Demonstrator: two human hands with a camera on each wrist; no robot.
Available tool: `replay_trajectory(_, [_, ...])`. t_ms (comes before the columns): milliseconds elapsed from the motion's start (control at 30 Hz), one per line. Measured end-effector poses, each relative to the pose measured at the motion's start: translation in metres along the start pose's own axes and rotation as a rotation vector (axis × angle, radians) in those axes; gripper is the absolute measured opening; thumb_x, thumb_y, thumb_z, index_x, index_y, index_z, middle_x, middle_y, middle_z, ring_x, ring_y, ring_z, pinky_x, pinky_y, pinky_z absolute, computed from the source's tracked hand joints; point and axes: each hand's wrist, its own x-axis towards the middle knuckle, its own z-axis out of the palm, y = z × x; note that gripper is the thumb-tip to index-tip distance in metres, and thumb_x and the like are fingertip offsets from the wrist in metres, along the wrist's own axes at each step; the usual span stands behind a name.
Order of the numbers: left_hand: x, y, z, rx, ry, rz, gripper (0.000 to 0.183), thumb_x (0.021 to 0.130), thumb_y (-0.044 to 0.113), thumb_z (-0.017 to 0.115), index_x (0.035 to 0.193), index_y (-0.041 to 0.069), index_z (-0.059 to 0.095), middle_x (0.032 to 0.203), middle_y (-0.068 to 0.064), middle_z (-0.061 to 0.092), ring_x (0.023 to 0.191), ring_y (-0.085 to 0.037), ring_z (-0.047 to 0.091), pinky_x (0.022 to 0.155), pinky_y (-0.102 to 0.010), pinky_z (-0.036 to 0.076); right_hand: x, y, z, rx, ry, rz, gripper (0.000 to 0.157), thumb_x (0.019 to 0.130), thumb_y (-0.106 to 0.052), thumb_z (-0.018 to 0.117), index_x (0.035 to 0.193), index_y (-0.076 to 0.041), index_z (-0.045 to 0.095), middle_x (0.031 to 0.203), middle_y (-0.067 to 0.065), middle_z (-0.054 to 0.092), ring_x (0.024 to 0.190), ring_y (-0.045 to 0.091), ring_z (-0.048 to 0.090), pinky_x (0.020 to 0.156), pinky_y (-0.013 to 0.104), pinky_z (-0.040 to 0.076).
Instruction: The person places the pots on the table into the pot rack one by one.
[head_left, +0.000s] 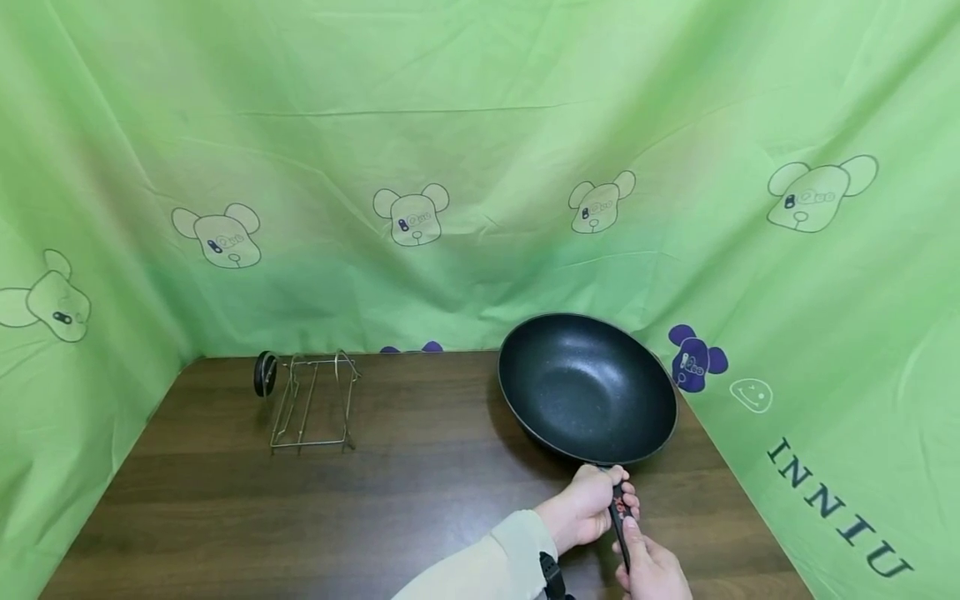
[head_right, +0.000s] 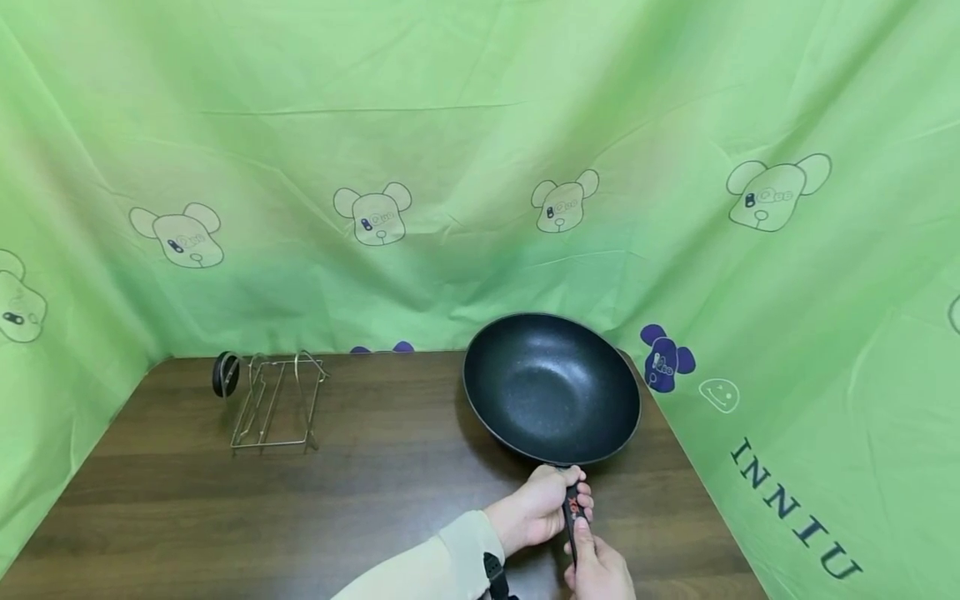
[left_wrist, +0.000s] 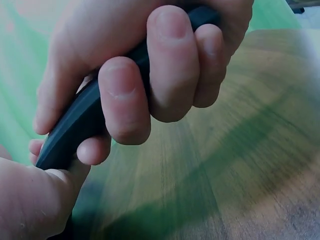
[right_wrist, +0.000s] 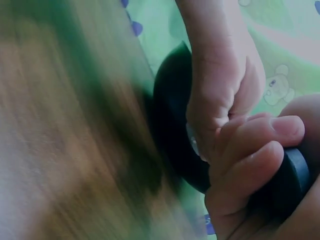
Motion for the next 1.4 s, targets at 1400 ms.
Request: replay_trajectory(1400, [-0.007,0.023,0.004,0.014,-0.023,0.002,0.018,0.101,0.008,0.039,0.083,0.008,0.046,0.066,0.002,0.04,0.055,-0.008,0.035,0.053,-0.02,0.036,-0.006,-0.015,0.012,0.063,0.08,-0.021,0.068,0.097,-0.057,0.038,0.103,0.009,0.054,0.054,0.003,0.048,0.043,0.019,0.048,0.043,0.029,0.043])
